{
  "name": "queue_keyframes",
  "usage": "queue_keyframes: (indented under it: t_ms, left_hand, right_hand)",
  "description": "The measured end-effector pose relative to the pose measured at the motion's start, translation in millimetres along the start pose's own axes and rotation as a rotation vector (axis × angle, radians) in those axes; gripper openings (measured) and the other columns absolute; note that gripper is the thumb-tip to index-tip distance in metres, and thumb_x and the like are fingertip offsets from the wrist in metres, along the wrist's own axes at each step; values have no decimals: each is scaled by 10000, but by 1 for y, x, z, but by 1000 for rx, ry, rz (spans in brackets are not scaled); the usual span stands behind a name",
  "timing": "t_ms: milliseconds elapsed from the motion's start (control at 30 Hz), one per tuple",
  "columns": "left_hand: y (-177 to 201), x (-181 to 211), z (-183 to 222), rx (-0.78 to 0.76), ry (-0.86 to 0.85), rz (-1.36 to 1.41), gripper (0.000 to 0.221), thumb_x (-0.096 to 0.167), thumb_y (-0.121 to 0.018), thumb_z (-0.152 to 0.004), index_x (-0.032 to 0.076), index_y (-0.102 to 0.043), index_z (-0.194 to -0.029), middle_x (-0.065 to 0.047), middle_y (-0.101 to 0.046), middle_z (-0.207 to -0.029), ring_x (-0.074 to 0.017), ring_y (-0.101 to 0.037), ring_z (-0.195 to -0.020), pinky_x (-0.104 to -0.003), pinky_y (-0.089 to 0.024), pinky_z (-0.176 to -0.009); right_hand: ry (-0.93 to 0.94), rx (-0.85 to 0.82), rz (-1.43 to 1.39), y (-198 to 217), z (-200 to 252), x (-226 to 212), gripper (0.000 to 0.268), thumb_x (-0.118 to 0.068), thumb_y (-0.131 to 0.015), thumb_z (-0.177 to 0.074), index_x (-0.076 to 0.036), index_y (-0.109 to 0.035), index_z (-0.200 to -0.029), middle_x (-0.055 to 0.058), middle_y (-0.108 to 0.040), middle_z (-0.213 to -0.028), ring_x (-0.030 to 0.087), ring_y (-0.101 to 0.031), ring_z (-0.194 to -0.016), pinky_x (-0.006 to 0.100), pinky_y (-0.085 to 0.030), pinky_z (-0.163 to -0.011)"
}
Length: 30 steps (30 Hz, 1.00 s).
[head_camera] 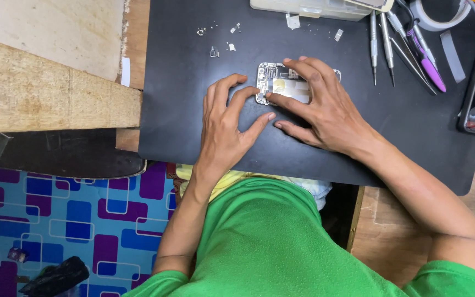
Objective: A person uses tweezers and a screwdriver to repair or assemble the internal components of a mobile phone on a workbench.
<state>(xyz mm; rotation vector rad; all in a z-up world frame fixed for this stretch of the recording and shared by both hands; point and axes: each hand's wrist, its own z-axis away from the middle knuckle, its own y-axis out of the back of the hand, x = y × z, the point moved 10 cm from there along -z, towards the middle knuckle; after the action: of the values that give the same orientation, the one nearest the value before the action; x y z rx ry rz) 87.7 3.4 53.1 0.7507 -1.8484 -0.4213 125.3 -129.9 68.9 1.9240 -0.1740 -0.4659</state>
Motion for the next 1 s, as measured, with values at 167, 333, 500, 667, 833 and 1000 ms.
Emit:
queue_keyframes:
  t_ms: [167,333,500,667,833,1000]
  left_hand:
    - [2,1,0,7,-8,-9,319,324,-749,-964,92,-671,-1170,-121,-540,-1301,-327,-548,-1185,-467,-449,-1008]
    - [-1,4,2,16,-57,-64,252,285,-742,-986,106,-705,-1159,-156,-540,-1309,-350,-541,-1216,-491,-466,-989]
    - [-2,10,2,6,-125,-117,278,260,-760,-988,62,-693,-1171,-177,-563,-1289,-370,-546,-1192,-508,-487,-954]
    - [0,10,-4,-111,-197,-172,331,289,-786,-967,36,-705,-1163,-176,-572,-1272,-359,-524,-1166,-511,-497,-959]
    - [-1,16,-8,-193,-368,-208,397,357,-778,-989,15,-682,-1167,-171,-555,-1234,-346,-536,-1099,-472,-536,-903]
    - [4,14,-10,-156,-429,-102,419,355,-783,-993,-9,-666,-1164,-196,-589,-1221,-371,-570,-1105,-487,-548,-921]
  right_hand:
    - [13,2,-10,-4,-2,3,411,-362,-722,-1039,-129,-674,-1375,236,-375,-1539,466,-432,-1396,587,-462,-1135]
    - [7,5,-22,-6,0,5,425,-385,-699,-1046,-128,-667,-1383,229,-374,-1539,456,-421,-1394,596,-482,-1115]
    - [-6,-2,-47,-8,0,6,412,-375,-692,-1042,-124,-672,-1367,234,-387,-1524,459,-421,-1389,590,-452,-1138]
    - [-11,10,-50,-8,-1,6,388,-364,-725,-1026,-109,-695,-1317,232,-423,-1502,445,-429,-1377,581,-462,-1122]
    - [2,37,-56,-6,0,8,398,-376,-734,-1013,-85,-708,-1283,235,-452,-1487,442,-444,-1368,578,-472,-1117]
    - [-4,47,-50,-5,-2,9,412,-397,-738,-1012,-91,-704,-1287,229,-454,-1483,432,-435,-1370,549,-499,-1075]
